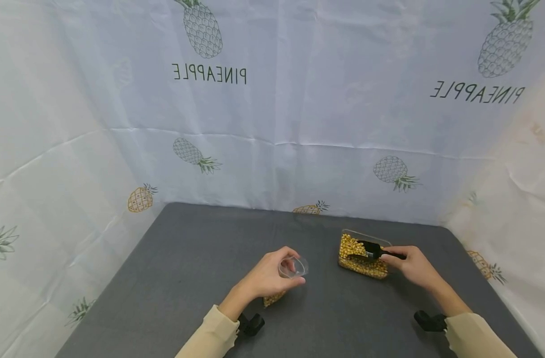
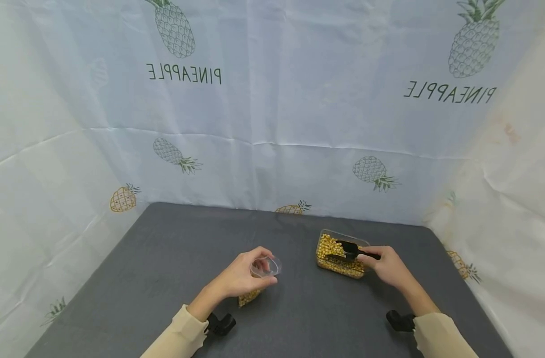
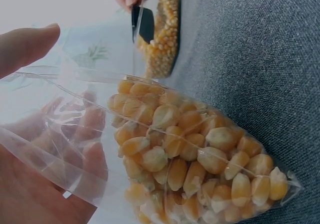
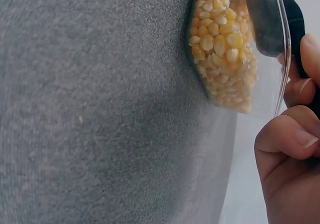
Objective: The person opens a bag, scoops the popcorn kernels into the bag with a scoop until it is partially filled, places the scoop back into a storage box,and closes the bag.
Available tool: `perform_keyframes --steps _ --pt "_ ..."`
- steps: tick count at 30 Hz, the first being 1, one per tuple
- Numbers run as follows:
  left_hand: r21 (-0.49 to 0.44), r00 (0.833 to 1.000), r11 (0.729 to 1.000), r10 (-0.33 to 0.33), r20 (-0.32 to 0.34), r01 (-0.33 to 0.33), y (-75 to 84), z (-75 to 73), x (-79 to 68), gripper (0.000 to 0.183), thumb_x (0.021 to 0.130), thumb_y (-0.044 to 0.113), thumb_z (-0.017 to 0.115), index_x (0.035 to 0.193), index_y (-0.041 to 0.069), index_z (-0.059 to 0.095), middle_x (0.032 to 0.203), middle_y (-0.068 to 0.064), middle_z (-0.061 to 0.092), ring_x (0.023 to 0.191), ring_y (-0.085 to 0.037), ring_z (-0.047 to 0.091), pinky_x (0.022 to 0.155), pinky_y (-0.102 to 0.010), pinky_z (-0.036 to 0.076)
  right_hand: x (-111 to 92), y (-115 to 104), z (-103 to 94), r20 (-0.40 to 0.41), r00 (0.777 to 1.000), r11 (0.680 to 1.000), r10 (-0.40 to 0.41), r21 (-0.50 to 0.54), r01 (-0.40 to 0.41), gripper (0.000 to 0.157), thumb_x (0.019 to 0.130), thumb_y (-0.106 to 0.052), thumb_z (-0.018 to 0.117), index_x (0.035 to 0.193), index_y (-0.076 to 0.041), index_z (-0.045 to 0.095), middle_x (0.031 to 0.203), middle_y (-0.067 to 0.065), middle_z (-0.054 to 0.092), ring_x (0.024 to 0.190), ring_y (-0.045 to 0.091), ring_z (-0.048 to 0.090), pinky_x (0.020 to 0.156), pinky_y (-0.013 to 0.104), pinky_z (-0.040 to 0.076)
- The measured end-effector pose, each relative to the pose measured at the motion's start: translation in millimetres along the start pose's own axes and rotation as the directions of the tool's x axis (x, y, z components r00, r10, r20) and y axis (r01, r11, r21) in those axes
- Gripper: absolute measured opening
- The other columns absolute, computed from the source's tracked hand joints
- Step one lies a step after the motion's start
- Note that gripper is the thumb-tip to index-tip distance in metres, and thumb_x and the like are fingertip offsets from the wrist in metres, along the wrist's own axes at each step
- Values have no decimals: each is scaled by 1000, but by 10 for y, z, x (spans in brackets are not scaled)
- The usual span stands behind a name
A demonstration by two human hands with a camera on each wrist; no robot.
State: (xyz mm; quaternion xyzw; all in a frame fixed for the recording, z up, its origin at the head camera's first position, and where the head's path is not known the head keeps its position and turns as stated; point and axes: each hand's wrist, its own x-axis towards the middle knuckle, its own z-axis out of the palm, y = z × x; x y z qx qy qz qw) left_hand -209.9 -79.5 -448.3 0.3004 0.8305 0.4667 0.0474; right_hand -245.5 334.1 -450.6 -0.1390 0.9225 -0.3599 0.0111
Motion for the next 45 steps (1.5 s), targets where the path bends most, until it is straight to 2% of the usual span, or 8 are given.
perform_keyframes --steps 10,14,17,21,29,33,40,45 --pt "4 1000 1000 11 -3 -11 0 -3 -1 46 93 36 76 128 12 59 99 2 62 89 -6 64 79 -25 56 -56 -19 -26 -24 1000 999 12 30 -11 45 103 -25 63 131 10 63 133 36 56 113 49 61 83 56 55" --pt "1 1000 1000 17 -7 -17 -2 1 2 46 93 36 76 127 11 59 99 1 62 88 -6 64 79 -24 56 -73 -25 -40 -27 999 999 27 42 -26 47 103 -26 63 133 10 61 134 36 56 81 28 65 67 42 53" --pt "3 1000 1000 20 -9 -20 -6 5 3 46 92 36 77 128 11 59 99 1 62 89 -6 64 80 -24 56 -82 -35 -57 -27 999 997 47 67 -45 49 103 -27 63 134 11 59 132 36 58 53 13 43 54 35 43" --pt "2 1000 1000 17 -12 -17 -12 10 2 47 92 36 77 128 11 59 100 1 63 89 -7 64 80 -25 56 -93 -72 -79 -37 998 995 53 92 -49 50 103 -28 62 134 11 59 116 36 64 44 10 28 46 34 41" --pt "-3 1000 1000 18 -17 -18 -8 13 0 48 93 36 76 128 9 59 100 -1 63 89 -7 63 79 -25 56 -89 -182 -131 -55 997 993 51 109 -44 50 103 -29 63 134 10 59 81 15 66 43 10 28 45 35 39" --pt "4 1000 1000 15 -19 -15 -8 19 -3 49 93 37 76 128 8 59 99 0 63 89 -7 63 79 -25 56 -92 -238 -136 -53 998 993 42 115 -36 50 103 -28 63 135 9 59 61 4 50 43 10 28 46 35 38" --pt "-2 1000 1000 10 -23 -10 -6 22 -6 49 93 36 76 128 8 59 99 0 62 89 -7 63 79 -25 56 -82 -360 -123 -47 999 993 -11 120 16 47 103 -26 63 135 8 60 49 -8 30 43 6 22 41 32 33" --pt "-2 1000 1000 11 -25 -11 -9 24 -2 48 93 36 76 128 9 59 98 2 62 88 -7 63 79 -25 56 -72 -473 -122 -49 997 993 -52 101 56 44 102 -24 64 134 6 62 56 -3 46 48 2 31 49 32 39"
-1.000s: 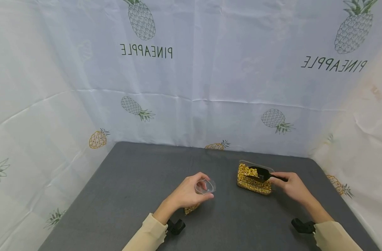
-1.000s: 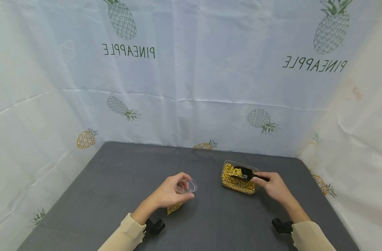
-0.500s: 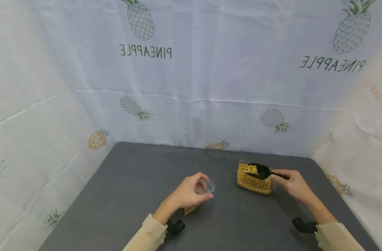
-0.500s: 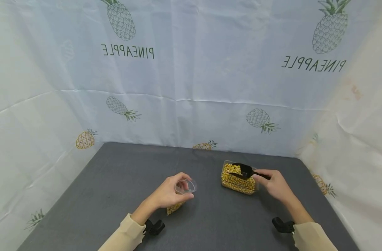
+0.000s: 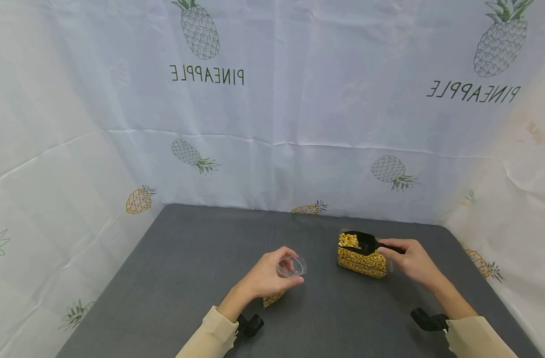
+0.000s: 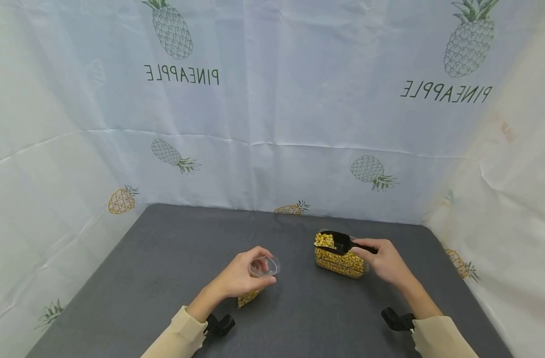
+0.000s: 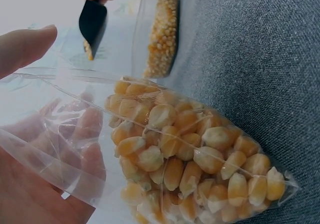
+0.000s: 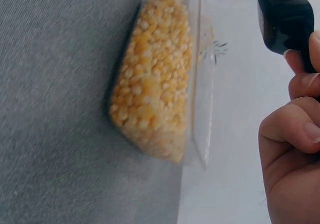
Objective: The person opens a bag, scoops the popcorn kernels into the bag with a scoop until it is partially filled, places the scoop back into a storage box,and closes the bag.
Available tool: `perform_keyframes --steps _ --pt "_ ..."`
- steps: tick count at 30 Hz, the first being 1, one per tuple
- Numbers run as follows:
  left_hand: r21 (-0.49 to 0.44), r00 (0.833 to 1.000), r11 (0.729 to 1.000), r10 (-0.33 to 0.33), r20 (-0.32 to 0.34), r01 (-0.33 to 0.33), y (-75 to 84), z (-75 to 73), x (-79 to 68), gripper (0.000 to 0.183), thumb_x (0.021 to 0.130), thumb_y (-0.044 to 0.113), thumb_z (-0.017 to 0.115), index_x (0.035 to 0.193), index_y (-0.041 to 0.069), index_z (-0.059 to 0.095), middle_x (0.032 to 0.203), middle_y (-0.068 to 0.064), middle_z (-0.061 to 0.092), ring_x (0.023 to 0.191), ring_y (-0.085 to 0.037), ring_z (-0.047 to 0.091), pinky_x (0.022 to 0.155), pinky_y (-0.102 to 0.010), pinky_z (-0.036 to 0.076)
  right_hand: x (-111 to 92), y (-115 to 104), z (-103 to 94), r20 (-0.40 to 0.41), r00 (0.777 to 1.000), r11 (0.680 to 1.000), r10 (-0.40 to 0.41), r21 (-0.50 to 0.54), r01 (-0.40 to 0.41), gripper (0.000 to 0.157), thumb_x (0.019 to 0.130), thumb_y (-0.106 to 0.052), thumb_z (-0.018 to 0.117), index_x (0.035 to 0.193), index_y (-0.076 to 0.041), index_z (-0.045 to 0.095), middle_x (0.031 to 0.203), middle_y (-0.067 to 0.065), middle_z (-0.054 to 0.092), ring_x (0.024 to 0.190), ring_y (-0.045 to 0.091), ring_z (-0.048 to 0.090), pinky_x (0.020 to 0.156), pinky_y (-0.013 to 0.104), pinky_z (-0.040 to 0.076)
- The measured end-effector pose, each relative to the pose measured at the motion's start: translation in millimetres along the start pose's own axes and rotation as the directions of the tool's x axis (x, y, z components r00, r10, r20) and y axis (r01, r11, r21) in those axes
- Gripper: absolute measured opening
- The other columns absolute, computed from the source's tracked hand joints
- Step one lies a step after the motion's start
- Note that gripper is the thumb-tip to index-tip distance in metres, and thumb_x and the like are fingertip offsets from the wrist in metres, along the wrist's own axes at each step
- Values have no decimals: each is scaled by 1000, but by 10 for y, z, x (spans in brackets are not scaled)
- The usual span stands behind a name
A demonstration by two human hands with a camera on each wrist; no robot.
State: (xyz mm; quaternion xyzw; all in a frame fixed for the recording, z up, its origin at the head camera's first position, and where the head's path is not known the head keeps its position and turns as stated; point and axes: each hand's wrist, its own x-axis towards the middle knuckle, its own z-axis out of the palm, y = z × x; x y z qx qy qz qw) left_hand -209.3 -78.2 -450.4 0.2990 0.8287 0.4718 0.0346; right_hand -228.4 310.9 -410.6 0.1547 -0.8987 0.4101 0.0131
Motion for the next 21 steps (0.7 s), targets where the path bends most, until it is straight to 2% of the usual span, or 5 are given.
perform_keyframes --steps 7,11,13,15,21 --pt "0 1000 1000 14 1 -14 -11 2 7 51 92 36 77 129 6 59 98 2 62 88 -6 63 79 -25 56 8 -124 40 24 999 999 -35 -22 35 41 102 -23 64 133 4 64 75 21 66 48 8 43 53 32 44" --pt "-7 1000 1000 13 4 -13 -16 -2 7 50 92 36 77 128 6 59 98 2 62 88 -6 63 79 -25 56 19 -198 64 19 997 994 -80 -77 81 38 102 -23 65 131 2 66 130 26 64 86 17 65 68 33 48" --pt "-8 1000 1000 10 4 -10 -15 -7 5 50 92 36 77 128 7 59 98 2 63 88 -6 63 79 -25 56 24 -227 76 15 996 991 -90 -97 91 37 102 -23 65 129 1 67 131 25 63 104 24 66 74 34 52" --pt "-7 1000 1000 9 5 -9 -17 -9 4 50 92 36 76 128 8 59 99 2 63 88 -6 63 79 -25 56 27 -251 86 23 995 993 -92 -77 94 37 102 -21 65 129 3 67 130 27 63 89 29 66 71 34 51" --pt "1 1000 1000 9 4 -9 -13 -12 4 50 92 37 76 128 7 59 99 1 63 88 -6 62 79 -25 56 30 -304 113 22 992 990 -123 -74 124 35 102 -20 65 127 4 68 132 30 61 108 44 62 76 36 53"
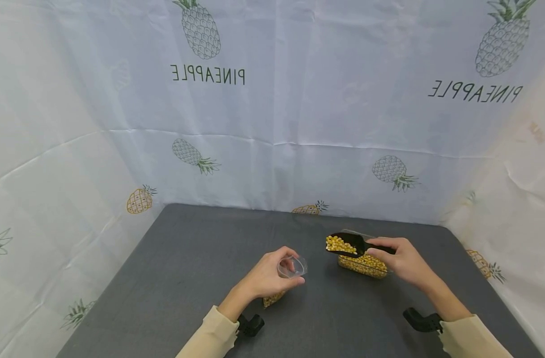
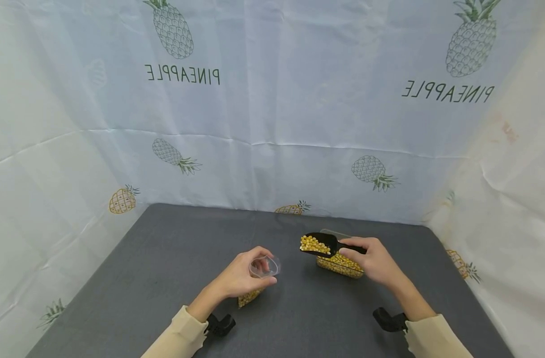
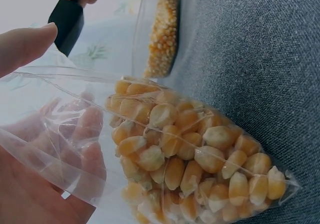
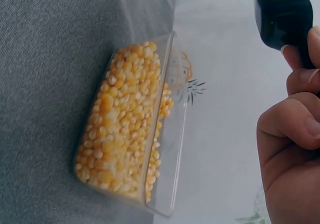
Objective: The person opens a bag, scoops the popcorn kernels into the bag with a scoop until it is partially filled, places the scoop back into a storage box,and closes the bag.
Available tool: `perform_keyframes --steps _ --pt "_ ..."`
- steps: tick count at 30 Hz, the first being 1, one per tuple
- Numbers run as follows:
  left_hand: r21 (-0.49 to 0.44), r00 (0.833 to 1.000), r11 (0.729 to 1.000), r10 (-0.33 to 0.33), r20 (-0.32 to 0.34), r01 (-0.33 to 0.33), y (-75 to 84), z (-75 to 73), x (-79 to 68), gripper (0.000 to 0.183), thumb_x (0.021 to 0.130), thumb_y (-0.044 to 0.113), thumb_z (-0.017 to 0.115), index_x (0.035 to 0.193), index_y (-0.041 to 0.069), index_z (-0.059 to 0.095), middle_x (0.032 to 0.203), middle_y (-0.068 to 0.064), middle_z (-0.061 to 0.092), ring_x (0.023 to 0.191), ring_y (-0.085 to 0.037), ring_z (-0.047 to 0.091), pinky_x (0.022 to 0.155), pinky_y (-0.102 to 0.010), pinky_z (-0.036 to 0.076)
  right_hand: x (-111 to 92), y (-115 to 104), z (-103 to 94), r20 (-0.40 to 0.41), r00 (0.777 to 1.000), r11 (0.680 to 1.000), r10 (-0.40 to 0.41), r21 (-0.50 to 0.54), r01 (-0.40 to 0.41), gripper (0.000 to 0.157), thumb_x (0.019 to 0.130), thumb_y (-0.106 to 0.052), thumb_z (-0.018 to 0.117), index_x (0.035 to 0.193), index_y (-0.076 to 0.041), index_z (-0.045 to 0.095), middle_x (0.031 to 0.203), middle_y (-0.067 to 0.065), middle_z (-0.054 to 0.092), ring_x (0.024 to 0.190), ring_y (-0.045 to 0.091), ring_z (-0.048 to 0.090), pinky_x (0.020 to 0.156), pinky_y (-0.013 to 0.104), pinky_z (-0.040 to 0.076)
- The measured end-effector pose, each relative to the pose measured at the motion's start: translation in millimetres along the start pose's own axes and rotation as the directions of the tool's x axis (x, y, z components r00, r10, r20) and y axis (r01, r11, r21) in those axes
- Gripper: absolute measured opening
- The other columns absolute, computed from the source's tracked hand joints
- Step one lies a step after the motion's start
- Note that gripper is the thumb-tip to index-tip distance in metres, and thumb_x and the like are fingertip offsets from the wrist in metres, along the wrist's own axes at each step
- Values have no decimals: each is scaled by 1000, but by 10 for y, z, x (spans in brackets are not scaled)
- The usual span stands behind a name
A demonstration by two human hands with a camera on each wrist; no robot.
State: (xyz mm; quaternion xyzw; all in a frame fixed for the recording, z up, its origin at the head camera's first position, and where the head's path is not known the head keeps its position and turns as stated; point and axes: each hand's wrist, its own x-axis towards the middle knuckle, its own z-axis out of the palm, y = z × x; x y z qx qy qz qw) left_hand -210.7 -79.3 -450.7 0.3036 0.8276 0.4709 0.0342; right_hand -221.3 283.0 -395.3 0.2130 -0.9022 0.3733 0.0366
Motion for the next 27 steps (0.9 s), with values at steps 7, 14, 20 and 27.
perform_keyframes --steps 7,14,20,27 --pt "-3 1000 1000 -4 0 4 14 -1 -3 49 92 37 76 128 9 59 99 1 63 88 -6 62 79 -25 56 4 -85 31 12 999 999 -30 30 29 34 101 -17 65 127 5 67 131 30 61 121 51 56 89 60 51" --pt "-9 1000 1000 -7 -2 7 11 2 -1 48 92 37 76 128 11 59 99 0 63 87 -6 62 79 -25 56 19 -157 81 20 997 996 -75 55 74 32 100 -14 65 127 3 68 130 27 63 125 51 53 92 61 50" --pt "-2 1000 1000 -14 1 14 -3 5 3 49 92 38 76 128 11 59 98 2 63 87 -5 62 78 -25 56 31 -219 124 21 995 993 -97 76 95 29 100 -12 66 125 1 70 127 23 66 125 49 54 93 62 49" --pt "-7 1000 1000 5 4 -5 -18 6 11 52 91 35 77 130 5 58 100 -1 64 87 -6 62 78 -25 56 47 -259 185 38 993 989 -114 94 110 28 100 -12 66 125 0 71 127 21 67 120 47 57 89 53 54"
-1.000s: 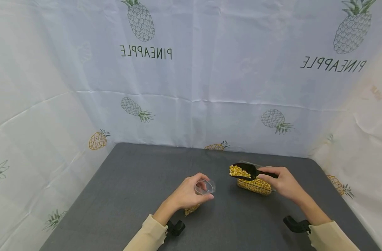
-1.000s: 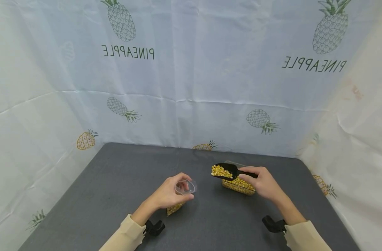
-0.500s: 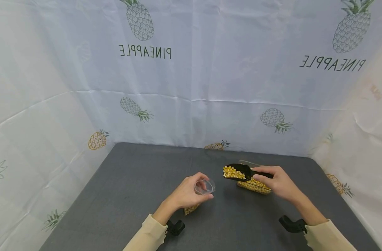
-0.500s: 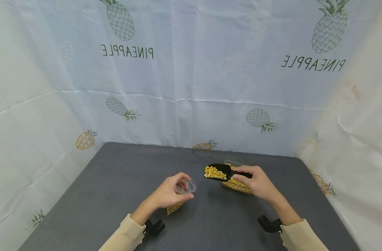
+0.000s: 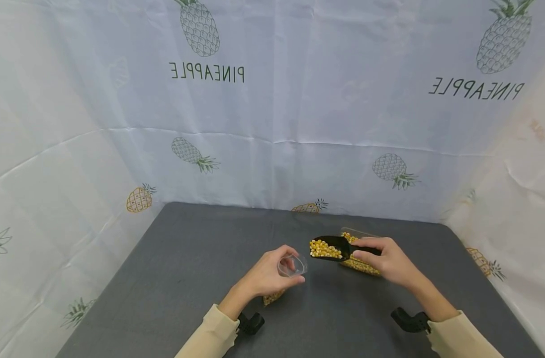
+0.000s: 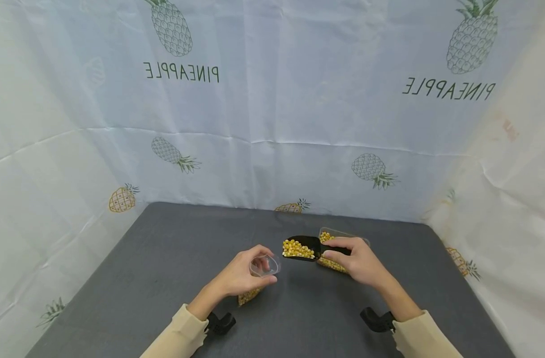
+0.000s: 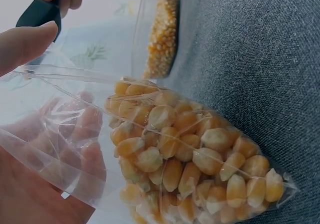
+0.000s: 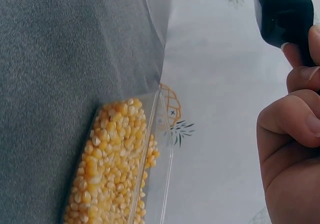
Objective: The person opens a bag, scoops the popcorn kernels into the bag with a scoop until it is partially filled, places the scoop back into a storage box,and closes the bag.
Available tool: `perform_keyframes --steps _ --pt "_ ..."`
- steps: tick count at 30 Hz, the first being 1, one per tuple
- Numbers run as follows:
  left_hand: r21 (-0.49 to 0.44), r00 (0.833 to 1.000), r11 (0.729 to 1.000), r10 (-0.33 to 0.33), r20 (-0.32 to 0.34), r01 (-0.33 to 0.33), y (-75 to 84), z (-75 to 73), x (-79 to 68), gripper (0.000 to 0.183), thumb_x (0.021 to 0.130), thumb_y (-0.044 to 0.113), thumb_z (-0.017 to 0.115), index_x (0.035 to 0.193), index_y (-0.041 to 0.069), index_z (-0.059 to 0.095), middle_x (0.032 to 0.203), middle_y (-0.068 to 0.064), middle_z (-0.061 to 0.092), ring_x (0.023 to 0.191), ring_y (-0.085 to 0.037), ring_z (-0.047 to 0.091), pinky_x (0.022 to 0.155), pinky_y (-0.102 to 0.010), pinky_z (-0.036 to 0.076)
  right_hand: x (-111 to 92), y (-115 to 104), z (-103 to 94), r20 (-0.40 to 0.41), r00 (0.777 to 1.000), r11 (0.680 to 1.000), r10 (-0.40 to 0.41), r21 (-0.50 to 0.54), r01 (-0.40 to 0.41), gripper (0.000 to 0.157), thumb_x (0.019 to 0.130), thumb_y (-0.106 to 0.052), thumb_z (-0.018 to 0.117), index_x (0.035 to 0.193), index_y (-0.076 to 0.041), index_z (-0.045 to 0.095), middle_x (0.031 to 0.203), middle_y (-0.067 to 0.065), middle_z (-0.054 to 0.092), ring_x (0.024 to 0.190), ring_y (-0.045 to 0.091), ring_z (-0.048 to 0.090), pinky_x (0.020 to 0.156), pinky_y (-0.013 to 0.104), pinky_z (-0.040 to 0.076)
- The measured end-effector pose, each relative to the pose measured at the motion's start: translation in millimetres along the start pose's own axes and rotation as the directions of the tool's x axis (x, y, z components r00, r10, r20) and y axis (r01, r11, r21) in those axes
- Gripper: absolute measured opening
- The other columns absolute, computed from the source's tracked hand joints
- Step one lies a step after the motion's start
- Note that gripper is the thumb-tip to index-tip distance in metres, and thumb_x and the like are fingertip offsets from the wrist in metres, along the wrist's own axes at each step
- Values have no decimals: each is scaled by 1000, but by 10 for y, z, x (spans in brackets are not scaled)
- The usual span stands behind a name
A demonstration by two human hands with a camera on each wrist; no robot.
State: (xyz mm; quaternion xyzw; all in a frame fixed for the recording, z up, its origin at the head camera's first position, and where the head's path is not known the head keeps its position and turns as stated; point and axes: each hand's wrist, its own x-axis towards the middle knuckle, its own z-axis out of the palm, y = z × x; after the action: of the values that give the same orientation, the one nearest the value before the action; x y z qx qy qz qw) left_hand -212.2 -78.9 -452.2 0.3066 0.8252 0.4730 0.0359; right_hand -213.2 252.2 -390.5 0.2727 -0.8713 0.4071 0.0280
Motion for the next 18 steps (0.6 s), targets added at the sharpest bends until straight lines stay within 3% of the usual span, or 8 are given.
perform_keyframes --steps 10,18 --pt "11 1000 1000 -3 1 3 -4 -6 0 53 92 37 77 131 6 58 102 -1 64 88 -6 62 78 -25 56 25 -5 114 24 999 999 -34 19 33 27 100 -12 66 124 -1 71 124 15 70 116 38 63 88 39 55" --pt "12 1000 1000 -10 4 10 6 -4 -10 52 92 38 76 131 10 57 102 1 63 87 -5 62 78 -25 56 17 5 230 50 999 999 -17 36 15 28 99 -15 68 124 -4 72 123 13 70 114 33 64 88 38 55"
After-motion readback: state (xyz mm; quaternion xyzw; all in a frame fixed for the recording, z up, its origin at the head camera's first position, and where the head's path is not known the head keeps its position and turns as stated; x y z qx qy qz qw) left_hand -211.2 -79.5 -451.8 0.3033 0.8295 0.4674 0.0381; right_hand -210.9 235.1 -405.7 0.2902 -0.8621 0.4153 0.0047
